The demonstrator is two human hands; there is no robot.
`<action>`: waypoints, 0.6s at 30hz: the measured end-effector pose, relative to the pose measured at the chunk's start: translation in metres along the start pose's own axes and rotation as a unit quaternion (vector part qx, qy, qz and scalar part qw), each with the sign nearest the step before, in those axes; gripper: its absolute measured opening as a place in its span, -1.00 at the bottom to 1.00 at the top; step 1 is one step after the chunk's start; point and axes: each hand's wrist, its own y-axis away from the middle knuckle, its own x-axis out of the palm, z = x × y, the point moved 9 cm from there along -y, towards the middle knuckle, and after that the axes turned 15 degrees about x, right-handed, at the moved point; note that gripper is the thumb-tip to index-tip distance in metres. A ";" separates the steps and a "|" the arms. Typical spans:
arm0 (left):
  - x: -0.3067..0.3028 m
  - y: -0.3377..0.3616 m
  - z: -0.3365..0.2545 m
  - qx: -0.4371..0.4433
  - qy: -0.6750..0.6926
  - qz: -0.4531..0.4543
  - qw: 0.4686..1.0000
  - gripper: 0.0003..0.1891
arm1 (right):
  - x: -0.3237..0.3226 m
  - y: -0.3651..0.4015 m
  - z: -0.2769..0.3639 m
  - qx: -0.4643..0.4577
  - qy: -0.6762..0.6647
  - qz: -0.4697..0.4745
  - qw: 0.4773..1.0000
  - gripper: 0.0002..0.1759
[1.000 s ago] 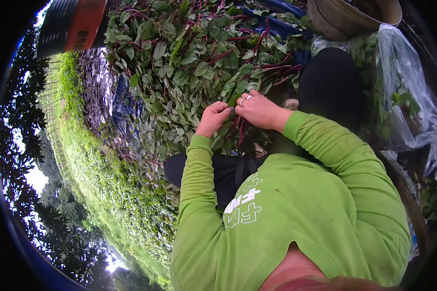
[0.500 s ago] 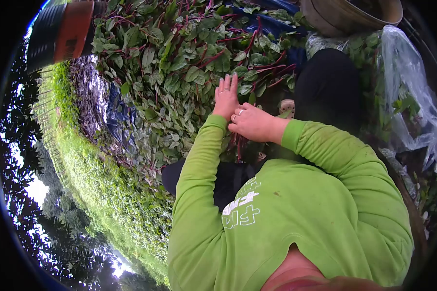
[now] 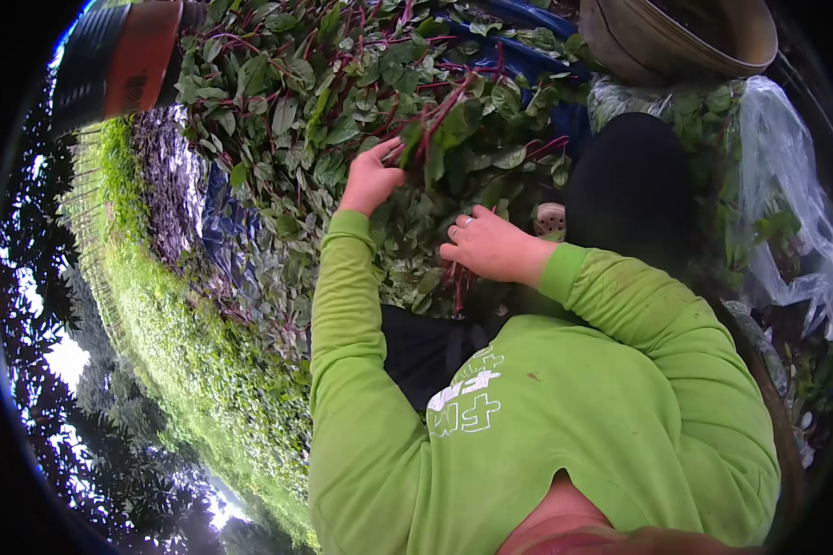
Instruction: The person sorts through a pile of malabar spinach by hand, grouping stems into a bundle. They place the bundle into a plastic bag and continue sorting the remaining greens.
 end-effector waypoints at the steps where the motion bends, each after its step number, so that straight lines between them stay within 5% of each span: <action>1: -0.021 0.002 0.003 -0.014 0.112 -0.012 0.994 -0.46 | 0.000 0.000 -0.001 0.011 -0.004 -0.002 1.000 -0.75; 3: -0.066 0.007 0.006 -0.070 0.081 0.050 0.993 -0.52 | -0.002 -0.003 -0.002 0.028 -0.010 -0.009 1.000 -0.71; 5: -0.106 0.007 0.044 -0.098 0.043 -0.011 0.994 -0.56 | 0.003 -0.006 -0.003 0.037 0.002 0.060 0.998 -0.75; 6: -0.131 0.007 0.060 -0.091 -0.117 -0.069 0.987 -0.57 | 0.004 -0.006 -0.004 0.039 0.012 0.069 0.997 -0.76; 8: -0.171 0.015 0.073 -0.076 -0.423 -0.174 0.886 -0.60 | 0.002 -0.007 -0.009 0.047 0.024 0.061 0.997 -0.77; 11: -0.163 0.042 0.091 -0.006 -0.180 -0.372 0.911 -0.64 | 0.005 -0.012 -0.014 0.062 0.017 0.074 0.995 -0.77; 15: -0.123 0.066 0.095 -0.009 -0.150 -0.459 0.876 -0.77 | 0.004 -0.013 -0.014 0.052 0.015 0.043 0.998 -0.76; 18: -0.105 0.058 0.119 0.045 0.128 -0.506 0.852 -0.80 | 0.005 -0.013 -0.012 0.040 0.026 0.035 0.998 -0.76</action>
